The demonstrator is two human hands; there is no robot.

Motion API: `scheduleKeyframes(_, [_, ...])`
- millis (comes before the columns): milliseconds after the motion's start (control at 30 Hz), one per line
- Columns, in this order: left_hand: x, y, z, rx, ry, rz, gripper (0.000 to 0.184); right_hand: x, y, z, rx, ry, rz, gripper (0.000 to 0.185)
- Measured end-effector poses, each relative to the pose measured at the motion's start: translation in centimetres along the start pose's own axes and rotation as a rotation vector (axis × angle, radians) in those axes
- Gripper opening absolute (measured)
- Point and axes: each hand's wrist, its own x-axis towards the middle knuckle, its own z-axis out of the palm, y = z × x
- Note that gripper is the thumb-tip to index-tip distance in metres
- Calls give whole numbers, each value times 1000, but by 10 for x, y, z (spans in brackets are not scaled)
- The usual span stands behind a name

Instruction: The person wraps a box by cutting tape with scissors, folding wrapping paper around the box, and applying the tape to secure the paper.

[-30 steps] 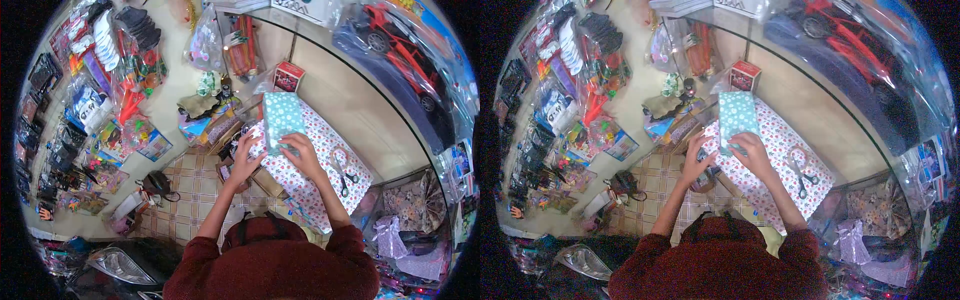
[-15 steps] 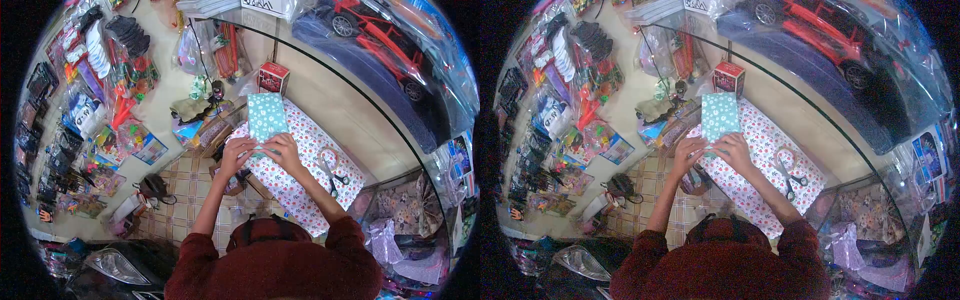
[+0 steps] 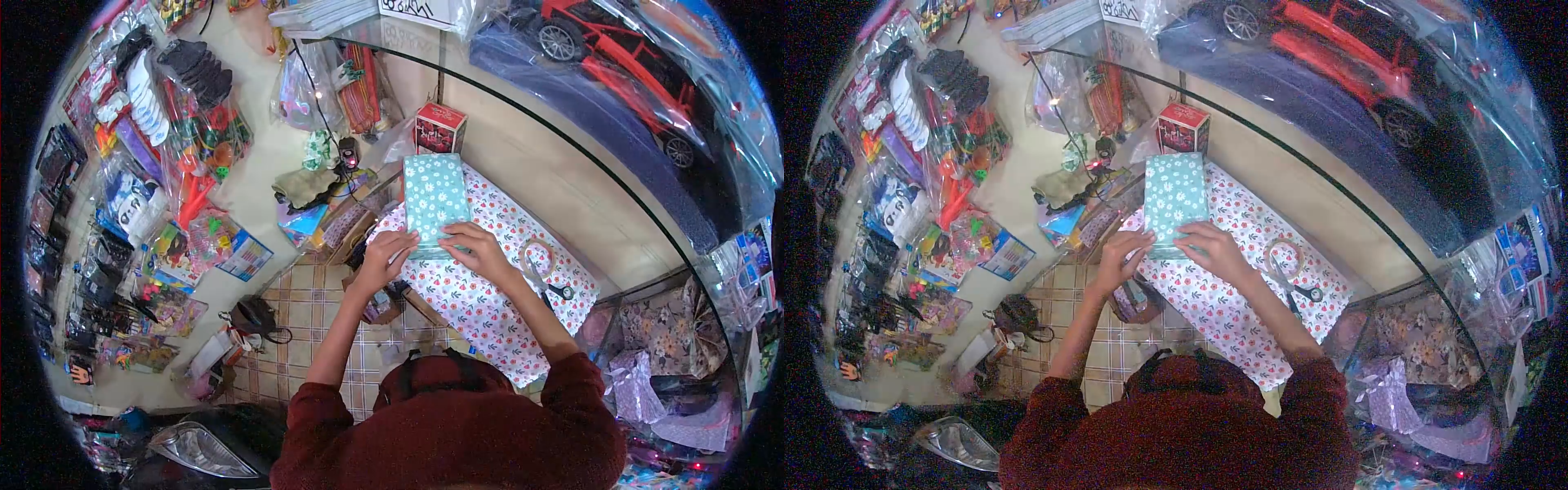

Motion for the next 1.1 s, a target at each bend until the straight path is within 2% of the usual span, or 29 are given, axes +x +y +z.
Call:
scheduleKeyframes(100, [-1, -5, 0, -14, -3, 17, 28, -4, 1, -4, 21, 55, 6, 17])
scheduleKeyframes(200, [-2, -5, 0, -32, -13, -14, 29, -14, -1, -15, 86, 61, 131, 16])
scheduleKeyframes(333, [-4, -7, 0, -58, -29, -34, 30, -27, 5, -27, 146, 66, 175, 17])
scheduleKeyframes(700, [-7, 1, -7, -244, -64, -107, 37, -22, -2, -36, 289, 17, 298, 22])
scheduleKeyframes(800, [-18, -10, -2, -372, 61, -250, 36, -21, 1, -34, 336, 41, 379, 35])
scheduleKeyframes(833, [-20, -14, 6, -470, 174, -261, 32, -19, -7, -30, 332, 83, 421, 42])
scheduleKeyframes(900, [-22, -10, 13, -617, 291, -497, 32, -19, -11, -20, 398, 136, 463, 58])
scheduleKeyframes(933, [-23, -6, 13, -689, 351, -620, 34, -18, -6, -15, 345, 157, 434, 56])
scheduleKeyframes(967, [-29, -17, 21, -677, 327, -679, 44, -18, -3, -11, 292, 177, 404, 53])
scheduleKeyframes(1033, [-33, -20, 29, -759, 297, -738, 49, -14, -9, -7, 286, 178, 423, 44])
scheduleKeyframes(1100, [-30, -8, 35, -830, 260, -739, 58, -12, -24, -11, 159, 82, 384, 37])
